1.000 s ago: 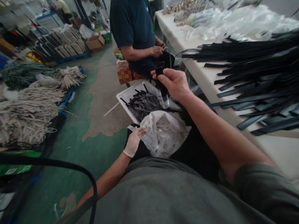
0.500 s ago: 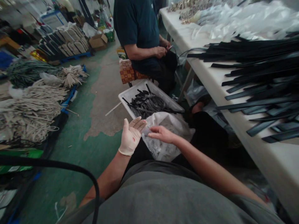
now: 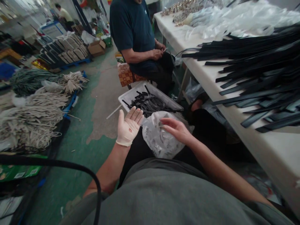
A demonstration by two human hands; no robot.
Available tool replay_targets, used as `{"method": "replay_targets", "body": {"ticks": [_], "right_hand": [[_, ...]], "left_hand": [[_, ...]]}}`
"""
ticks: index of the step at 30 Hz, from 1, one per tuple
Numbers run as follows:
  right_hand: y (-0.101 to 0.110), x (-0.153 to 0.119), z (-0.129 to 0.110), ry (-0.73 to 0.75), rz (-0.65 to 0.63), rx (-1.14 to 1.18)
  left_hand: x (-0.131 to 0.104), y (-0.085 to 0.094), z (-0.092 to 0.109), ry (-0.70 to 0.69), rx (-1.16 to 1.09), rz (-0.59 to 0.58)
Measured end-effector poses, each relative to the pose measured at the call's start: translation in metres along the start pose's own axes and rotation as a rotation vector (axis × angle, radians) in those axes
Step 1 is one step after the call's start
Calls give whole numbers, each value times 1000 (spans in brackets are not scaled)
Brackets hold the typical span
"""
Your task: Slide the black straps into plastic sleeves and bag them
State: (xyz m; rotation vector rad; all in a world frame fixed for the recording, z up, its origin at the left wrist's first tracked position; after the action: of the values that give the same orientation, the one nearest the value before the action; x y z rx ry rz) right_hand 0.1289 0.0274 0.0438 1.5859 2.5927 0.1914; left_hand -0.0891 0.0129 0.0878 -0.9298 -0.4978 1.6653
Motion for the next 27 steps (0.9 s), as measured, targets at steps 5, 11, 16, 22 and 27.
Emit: {"method": "replay_targets", "body": {"ticks": [5, 11, 16, 22, 27], "right_hand": [[-16, 14, -26, 117, -94, -156], [-35, 17, -18, 60, -226, -192], [-38, 8, -20, 49, -323, -217], [-17, 9, -26, -165, -179, 127], [-6, 18, -17, -177, 13, 28]], "left_hand": [[-8, -15, -22, 106, -16, -65], [-10, -16, -25, 103, 26, -49], [-2, -11, -33, 125, 54, -61], [13, 27, -42, 101, 454, -11], [-4, 35, -56, 95, 840, -152]]}}
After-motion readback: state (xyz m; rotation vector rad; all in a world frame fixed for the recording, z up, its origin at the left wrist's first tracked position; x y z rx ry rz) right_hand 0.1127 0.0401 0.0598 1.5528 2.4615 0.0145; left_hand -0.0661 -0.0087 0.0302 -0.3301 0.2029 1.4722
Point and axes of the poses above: each hand's wrist, its own x-axis towards the middle knuckle, its own y-axis out of the back of the hand, z = x × y, the point moved 4 cm from there along x, towards the middle knuckle, and after that the axes turned 1 degree about -z, right-handed, at the moved point
